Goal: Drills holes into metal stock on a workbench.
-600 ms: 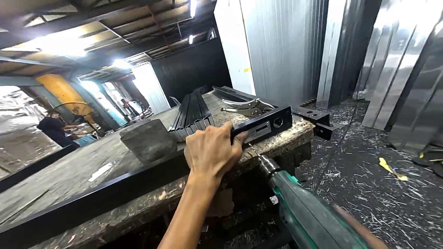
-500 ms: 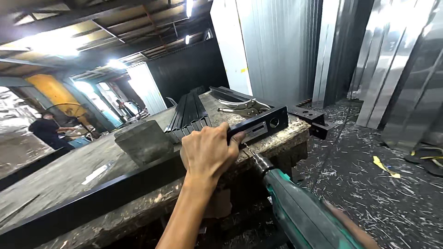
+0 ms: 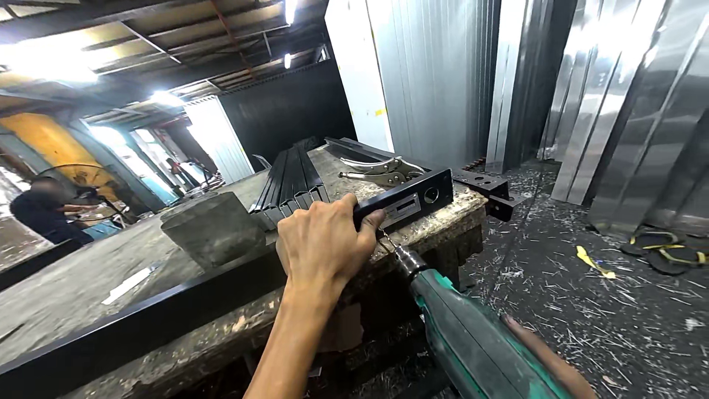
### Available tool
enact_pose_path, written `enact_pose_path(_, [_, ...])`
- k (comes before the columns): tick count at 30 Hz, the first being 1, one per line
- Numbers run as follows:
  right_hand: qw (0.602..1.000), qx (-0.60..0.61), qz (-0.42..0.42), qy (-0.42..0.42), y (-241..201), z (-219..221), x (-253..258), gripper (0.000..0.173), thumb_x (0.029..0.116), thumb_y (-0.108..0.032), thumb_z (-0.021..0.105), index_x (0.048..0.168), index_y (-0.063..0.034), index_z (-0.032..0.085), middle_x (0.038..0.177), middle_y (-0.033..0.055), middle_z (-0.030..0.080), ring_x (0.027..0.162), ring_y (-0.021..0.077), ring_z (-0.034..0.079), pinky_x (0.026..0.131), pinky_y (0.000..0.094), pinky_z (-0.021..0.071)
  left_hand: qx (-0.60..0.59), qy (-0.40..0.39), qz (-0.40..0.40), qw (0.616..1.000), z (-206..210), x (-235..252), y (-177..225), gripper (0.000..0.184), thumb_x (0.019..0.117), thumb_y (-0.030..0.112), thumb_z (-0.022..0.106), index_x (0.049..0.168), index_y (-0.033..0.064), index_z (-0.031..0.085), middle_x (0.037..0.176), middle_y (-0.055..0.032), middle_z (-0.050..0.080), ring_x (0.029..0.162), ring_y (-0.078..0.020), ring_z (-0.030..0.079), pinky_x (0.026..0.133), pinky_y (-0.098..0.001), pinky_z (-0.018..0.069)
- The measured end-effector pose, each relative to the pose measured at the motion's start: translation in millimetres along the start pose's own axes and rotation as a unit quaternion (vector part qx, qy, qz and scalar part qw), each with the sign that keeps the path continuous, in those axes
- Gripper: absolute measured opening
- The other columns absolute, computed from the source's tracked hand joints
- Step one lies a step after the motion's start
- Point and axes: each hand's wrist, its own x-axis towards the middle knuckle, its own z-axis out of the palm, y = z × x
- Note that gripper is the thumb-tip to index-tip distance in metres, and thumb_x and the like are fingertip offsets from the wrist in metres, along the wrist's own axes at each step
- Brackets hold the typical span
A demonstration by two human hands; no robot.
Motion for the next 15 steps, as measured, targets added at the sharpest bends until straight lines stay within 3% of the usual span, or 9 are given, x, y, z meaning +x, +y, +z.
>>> enact_pose_path(4, [1.0, -0.009, -0.003, 0.002, -0.5, 2.5, -1.7, 0.075, 0.0853, -0.018, 0.078, 0.144, 0.0146, 0.045, 0.133, 0.0251, 0.063, 0.121, 0.0179, 0.065, 0.108, 0.0356, 0.0524, -0.001, -0.035, -0.022, 0.999, -5.2, 1.7, 1.3, 0.066, 0.0922, 0.078, 0.038, 0.079, 0.0192, 0.065, 0.062, -0.0065, 0.058, 0.061, -0.0308, 0.063, 0.052, -0.0509, 0.0421])
enact_pose_path(8, [1.0, 0.001, -0.004, -0.002, -1.1, 2.4, -2.0, 0.075, 0.0854, -0.017, 0.078, 0.144, 0.0152, 0.044, 0.135, 0.0256, 0.062, 0.124, 0.018, 0.064, 0.11, 0.0351, 0.0515, -0.011, -0.052, -0.034, 0.998, -7.6, 2.6, 1.6, 0.068, 0.0916, 0.079, 0.039, 0.071, 0.0174, 0.061, 0.061, -0.0066, 0.057, 0.061, -0.0301, 0.062, 0.053, -0.0513, 0.041])
enact_pose_path(15, [1.0, -0.016, -0.007, -0.001, -2.0, 2.8, -2.0, 0.074, 0.0851, -0.017, 0.079, 0.144, 0.0138, 0.046, 0.134, 0.0241, 0.063, 0.122, 0.0156, 0.064, 0.108, 0.0331, 0.052, -0.019, -0.051, -0.024, 0.998, -6.4, 2.6, 0.1, 0.066, 0.0924, 0.077, 0.04, 0.073, 0.0184, 0.062, 0.064, -0.0072, 0.059, 0.064, -0.0318, 0.063, 0.054, -0.0534, 0.0421])
